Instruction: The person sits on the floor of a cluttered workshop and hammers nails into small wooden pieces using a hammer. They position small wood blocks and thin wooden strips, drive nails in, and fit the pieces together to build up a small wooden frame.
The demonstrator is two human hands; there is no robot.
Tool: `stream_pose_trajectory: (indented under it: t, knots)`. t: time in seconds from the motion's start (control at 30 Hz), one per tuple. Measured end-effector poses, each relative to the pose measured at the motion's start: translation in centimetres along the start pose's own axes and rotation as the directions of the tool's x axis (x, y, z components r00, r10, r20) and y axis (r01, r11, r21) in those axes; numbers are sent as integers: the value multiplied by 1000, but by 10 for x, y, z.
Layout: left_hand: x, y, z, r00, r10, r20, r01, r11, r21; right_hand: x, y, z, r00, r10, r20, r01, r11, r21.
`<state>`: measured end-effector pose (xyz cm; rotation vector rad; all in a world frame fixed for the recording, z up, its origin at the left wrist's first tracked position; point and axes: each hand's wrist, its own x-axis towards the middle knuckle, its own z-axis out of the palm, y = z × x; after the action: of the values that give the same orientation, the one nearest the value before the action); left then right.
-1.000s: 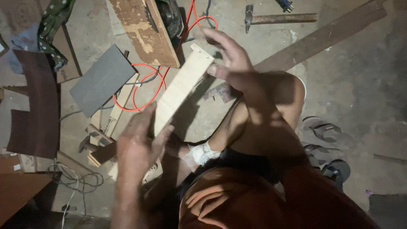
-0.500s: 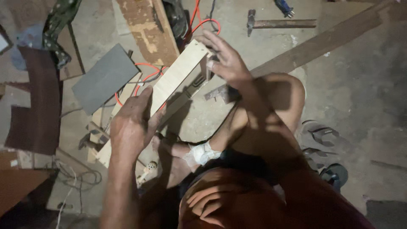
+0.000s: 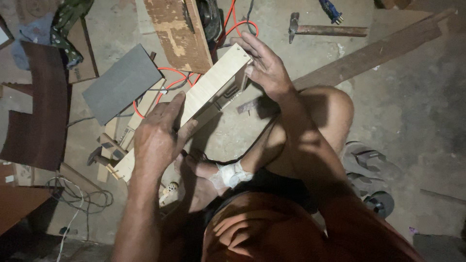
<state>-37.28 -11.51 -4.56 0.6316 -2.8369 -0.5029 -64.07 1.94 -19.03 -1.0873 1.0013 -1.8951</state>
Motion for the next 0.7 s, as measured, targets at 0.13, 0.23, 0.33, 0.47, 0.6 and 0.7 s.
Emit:
stream_pose_trajectory:
  t: [0.13, 0.23, 0.33, 0.47, 0.6, 0.7]
  knots:
    - [2, -1, 1, 999, 35, -16, -35, 999, -2, -1, -1, 1, 1000, 3, -18, -3, 1000, -4]
    - [3, -8, 10, 999, -17, 50, 19, 999, -46, -10, 2, -8, 996, 33, -78, -48, 980, -192]
    - [6, -18, 26, 997, 44, -58, -49, 994, -93, -7, 11, -27, 938, 196, -287, -347, 594, -726]
    - [-3, -31, 29, 995, -35, -96, 27, 996, -80, -1, 37, -27, 970, 107, -219, -99, 994, 46]
    - [-13, -37, 19, 996, -41, -85, 34, 995, -91, 3, 47, -20, 990, 15, -141, -4, 997, 79]
    - [-21, -42, 18, 986, -18, -169, -3, 992, -122, 4, 47, -16, 996, 6, -91, 6, 992, 127]
